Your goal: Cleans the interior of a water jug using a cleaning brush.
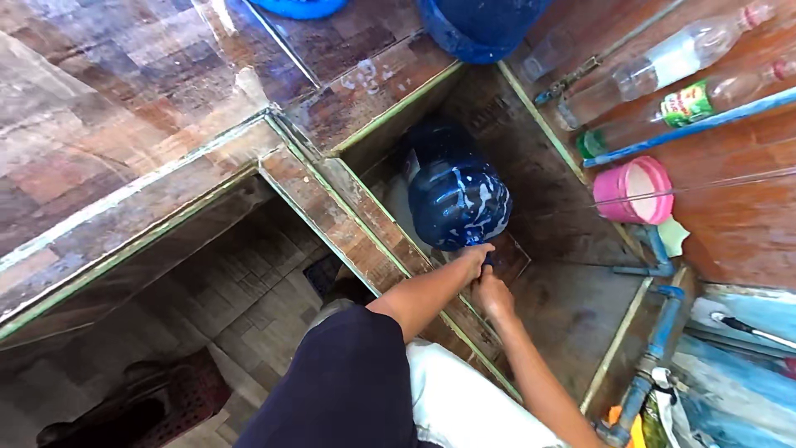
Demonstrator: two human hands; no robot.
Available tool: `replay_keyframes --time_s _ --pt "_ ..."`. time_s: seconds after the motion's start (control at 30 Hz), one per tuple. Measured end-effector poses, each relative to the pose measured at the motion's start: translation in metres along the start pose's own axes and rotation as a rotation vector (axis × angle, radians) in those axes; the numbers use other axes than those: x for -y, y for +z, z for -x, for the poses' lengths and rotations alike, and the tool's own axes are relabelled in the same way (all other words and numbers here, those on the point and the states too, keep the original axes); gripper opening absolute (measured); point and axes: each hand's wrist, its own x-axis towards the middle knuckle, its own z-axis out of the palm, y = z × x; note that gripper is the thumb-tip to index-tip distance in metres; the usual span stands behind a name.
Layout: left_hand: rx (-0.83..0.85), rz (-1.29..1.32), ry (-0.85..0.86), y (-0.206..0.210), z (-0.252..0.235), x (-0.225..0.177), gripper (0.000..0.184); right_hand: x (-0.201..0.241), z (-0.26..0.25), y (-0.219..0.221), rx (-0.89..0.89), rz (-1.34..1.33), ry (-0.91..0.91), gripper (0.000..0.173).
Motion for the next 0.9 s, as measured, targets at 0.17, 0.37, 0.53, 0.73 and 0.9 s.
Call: replay_keyframes --time_s 0.17,0.37,0.53,0.73,0.9 --pt "0.031 -0.021 -0.077 -0.003 0.0 -0.012 0.049 -0.154 0.036 -0.031 0.437 -0.727 -0.015 0.015" --pt "-0.07 0.037 -0.101 0.007 -0.004 -0.007 0.062 -0.24 0.104 0.01 -0.063 -0.071 0.117 0.036" --pt "0.057 0.361 0.029 0.003 0.011 -0.009 0.034 -0.153 0.107 0.037 0.563 -1.144 -0.03 0.007" --pt "-0.01 0.211 -0.065 0.001 0.007 0.004 0.051 -0.158 0.11 0.0 -0.177 0.043 0.049 0.033" --pt "0.101 0.544 0.048 0.007 0.01 0.0 0.043 -0.142 0.126 0.045 0.441 -1.216 -0.062 0.009"
